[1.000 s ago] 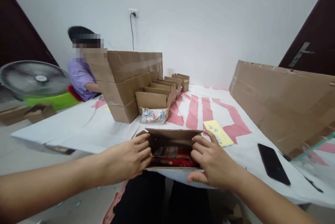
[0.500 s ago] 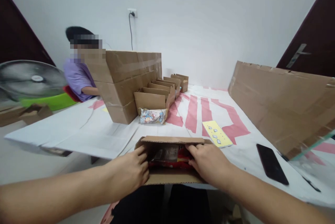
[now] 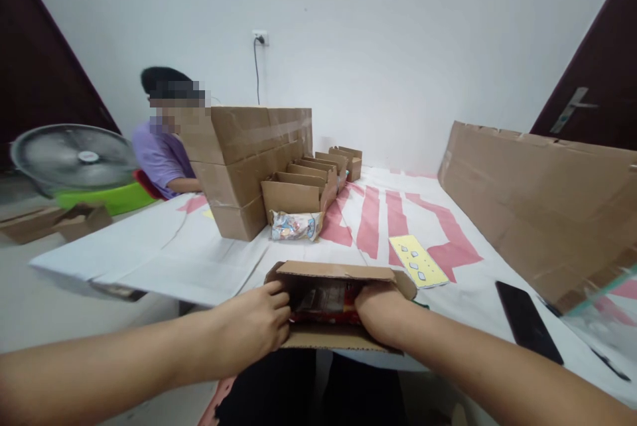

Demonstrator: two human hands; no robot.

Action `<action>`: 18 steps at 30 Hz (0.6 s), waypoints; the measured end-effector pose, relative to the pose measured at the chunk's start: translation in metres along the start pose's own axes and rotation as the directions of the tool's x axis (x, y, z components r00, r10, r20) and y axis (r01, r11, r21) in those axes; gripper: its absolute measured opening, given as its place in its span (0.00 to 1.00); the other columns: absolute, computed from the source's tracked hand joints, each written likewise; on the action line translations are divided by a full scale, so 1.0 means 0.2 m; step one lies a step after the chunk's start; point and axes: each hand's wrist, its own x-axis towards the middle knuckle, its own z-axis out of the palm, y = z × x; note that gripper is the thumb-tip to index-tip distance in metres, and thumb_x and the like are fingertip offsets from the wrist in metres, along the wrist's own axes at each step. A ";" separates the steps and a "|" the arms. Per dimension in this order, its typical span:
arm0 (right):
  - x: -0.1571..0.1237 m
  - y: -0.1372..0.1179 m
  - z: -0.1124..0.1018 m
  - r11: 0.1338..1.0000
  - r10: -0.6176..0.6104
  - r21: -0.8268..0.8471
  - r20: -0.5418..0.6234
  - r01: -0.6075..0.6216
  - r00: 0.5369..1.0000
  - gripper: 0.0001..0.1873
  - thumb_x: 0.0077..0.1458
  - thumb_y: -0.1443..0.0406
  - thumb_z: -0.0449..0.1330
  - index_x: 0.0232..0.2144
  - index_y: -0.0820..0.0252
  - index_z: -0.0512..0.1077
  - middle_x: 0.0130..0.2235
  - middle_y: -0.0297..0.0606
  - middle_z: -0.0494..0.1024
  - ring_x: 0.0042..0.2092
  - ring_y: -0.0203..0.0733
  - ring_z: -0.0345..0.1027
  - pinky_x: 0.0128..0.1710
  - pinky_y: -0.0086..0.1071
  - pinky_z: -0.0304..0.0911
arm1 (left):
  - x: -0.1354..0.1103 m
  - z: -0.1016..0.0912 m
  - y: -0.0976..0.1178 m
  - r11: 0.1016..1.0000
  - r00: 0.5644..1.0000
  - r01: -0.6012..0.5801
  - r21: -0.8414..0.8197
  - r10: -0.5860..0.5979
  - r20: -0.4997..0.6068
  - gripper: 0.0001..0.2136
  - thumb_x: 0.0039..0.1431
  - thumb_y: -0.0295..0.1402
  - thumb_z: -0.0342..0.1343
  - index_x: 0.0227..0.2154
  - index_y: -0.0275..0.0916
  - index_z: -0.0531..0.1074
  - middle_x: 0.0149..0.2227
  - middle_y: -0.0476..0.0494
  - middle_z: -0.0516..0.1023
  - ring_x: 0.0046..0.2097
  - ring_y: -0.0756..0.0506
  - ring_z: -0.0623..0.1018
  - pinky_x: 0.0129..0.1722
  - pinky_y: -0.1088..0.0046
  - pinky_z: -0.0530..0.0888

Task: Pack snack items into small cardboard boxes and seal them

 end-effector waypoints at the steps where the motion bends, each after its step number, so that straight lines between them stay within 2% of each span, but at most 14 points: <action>1: -0.01 0.00 -0.03 0.999 -0.023 -0.038 0.025 0.024 0.999 0.10 0.44 0.77 0.55 0.20 0.66 0.76 0.25 0.51 0.79 0.27 0.53 0.73 0.31 0.39 0.65 | 0.00 -0.01 -0.01 1.000 1.000 0.005 -0.011 -0.005 -0.009 0.04 0.49 0.30 0.58 0.23 0.39 0.70 0.23 0.44 0.74 0.28 0.44 0.71 0.32 0.63 0.62; 5: -0.03 -0.03 -0.17 0.982 -0.110 -0.142 0.083 0.121 0.991 0.12 0.52 0.70 0.53 0.34 0.63 0.77 0.34 0.48 0.80 0.33 0.50 0.75 0.32 0.35 0.65 | 0.01 -0.04 -0.06 0.999 1.000 0.014 -0.034 -0.014 -0.025 0.03 0.51 0.29 0.56 0.24 0.39 0.70 0.25 0.43 0.75 0.29 0.43 0.71 0.33 0.63 0.63; 7: -0.02 -0.05 -0.21 0.980 -0.088 -0.165 0.126 0.108 0.988 0.12 0.51 0.63 0.57 0.35 0.63 0.77 0.33 0.48 0.81 0.33 0.50 0.75 0.30 0.34 0.65 | 0.02 -0.05 -0.09 0.999 1.000 0.017 -0.042 -0.018 -0.018 0.01 0.50 0.29 0.56 0.26 0.39 0.70 0.25 0.43 0.75 0.29 0.43 0.72 0.34 0.63 0.63; 9: -0.01 -0.06 -0.23 0.966 -0.062 -0.236 0.199 0.109 0.978 0.13 0.48 0.60 0.61 0.32 0.63 0.79 0.31 0.49 0.81 0.31 0.51 0.75 0.29 0.35 0.64 | 0.02 -0.05 -0.10 0.998 1.000 0.027 -0.053 -0.027 0.000 0.01 0.51 0.29 0.56 0.26 0.38 0.71 0.25 0.43 0.76 0.29 0.43 0.72 0.34 0.63 0.64; 11: 0.01 -0.07 -0.22 0.944 -0.043 -0.308 0.244 0.119 0.969 0.10 0.47 0.63 0.61 0.28 0.64 0.80 0.30 0.49 0.81 0.29 0.51 0.75 0.28 0.35 0.64 | 0.03 -0.05 -0.12 0.997 0.999 0.043 -0.068 -0.042 0.011 0.03 0.52 0.31 0.56 0.26 0.38 0.71 0.26 0.43 0.76 0.29 0.43 0.73 0.34 0.64 0.64; 13: 0.02 -0.06 -0.21 0.934 -0.080 -0.320 0.247 0.159 0.966 0.08 0.48 0.68 0.59 0.28 0.63 0.80 0.30 0.48 0.81 0.29 0.49 0.74 0.28 0.34 0.63 | 0.03 -0.04 -0.13 0.994 0.998 0.057 -0.089 -0.056 0.004 0.04 0.52 0.32 0.57 0.25 0.38 0.71 0.26 0.43 0.76 0.30 0.43 0.73 0.35 0.64 0.65; 16: 0.03 -0.04 -0.22 0.949 -0.164 -0.235 0.194 0.208 0.967 0.10 0.49 0.70 0.56 0.28 0.61 0.79 0.31 0.45 0.81 0.29 0.46 0.74 0.27 0.32 0.61 | 0.02 -0.04 -0.15 0.991 0.998 0.061 -0.121 -0.063 -0.016 0.05 0.51 0.33 0.58 0.26 0.38 0.72 0.26 0.42 0.76 0.30 0.43 0.74 0.35 0.64 0.66; 18: 0.03 -0.02 -0.25 0.963 -0.175 -0.182 0.130 0.197 0.976 0.10 0.51 0.70 0.55 0.28 0.60 0.77 0.31 0.44 0.81 0.29 0.45 0.73 0.27 0.31 0.59 | 0.02 -0.04 -0.18 0.989 0.997 0.064 -0.132 -0.067 -0.022 0.05 0.51 0.33 0.59 0.26 0.38 0.72 0.26 0.42 0.77 0.30 0.43 0.74 0.35 0.64 0.66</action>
